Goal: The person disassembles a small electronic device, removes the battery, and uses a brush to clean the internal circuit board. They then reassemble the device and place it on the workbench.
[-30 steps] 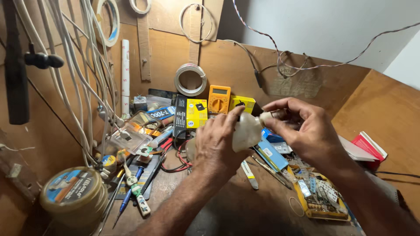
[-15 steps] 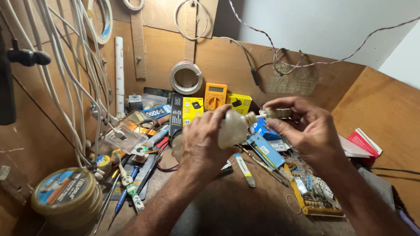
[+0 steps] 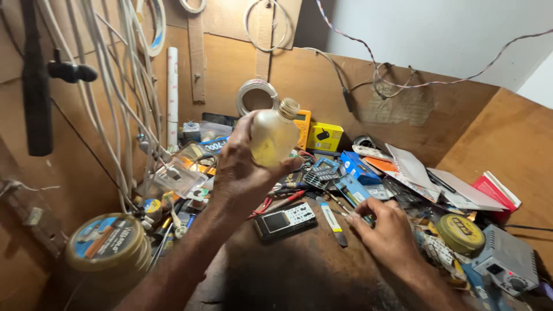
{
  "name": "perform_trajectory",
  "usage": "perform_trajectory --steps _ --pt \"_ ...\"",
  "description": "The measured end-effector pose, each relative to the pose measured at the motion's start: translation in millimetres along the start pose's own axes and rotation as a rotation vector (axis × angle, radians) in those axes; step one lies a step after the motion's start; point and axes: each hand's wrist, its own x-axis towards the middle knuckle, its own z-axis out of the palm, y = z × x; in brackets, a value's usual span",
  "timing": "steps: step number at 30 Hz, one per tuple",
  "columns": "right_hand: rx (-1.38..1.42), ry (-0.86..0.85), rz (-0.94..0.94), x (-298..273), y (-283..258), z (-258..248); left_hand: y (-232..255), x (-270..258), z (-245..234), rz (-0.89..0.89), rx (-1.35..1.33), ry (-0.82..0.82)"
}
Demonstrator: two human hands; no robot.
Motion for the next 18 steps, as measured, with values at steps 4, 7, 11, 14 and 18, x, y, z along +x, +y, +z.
perform_trajectory --steps 4,7,11,14,18 --pt "-0.092 0.186 -0.19 -8.2 -16.3 -3.1 2.0 4.9 -15.9 -0.007 -0.01 -0.006" --pt "-0.024 0.321 -0.286 -13.8 -51.0 -0.4 0.8 12.3 -20.9 -0.028 -0.023 -0.001" --pt "0.365 0.233 -0.296 -32.4 -123.6 20.0 -2.1 18.1 -25.4 -0.007 0.014 0.02" --pt "0.557 -0.195 -0.228 -38.7 -179.6 34.8 -2.6 18.5 -29.3 0.029 -0.021 0.027" --pt "0.572 -0.308 -0.201 -39.1 -230.4 56.5 0.2 18.6 -35.3 -0.049 0.036 0.02"
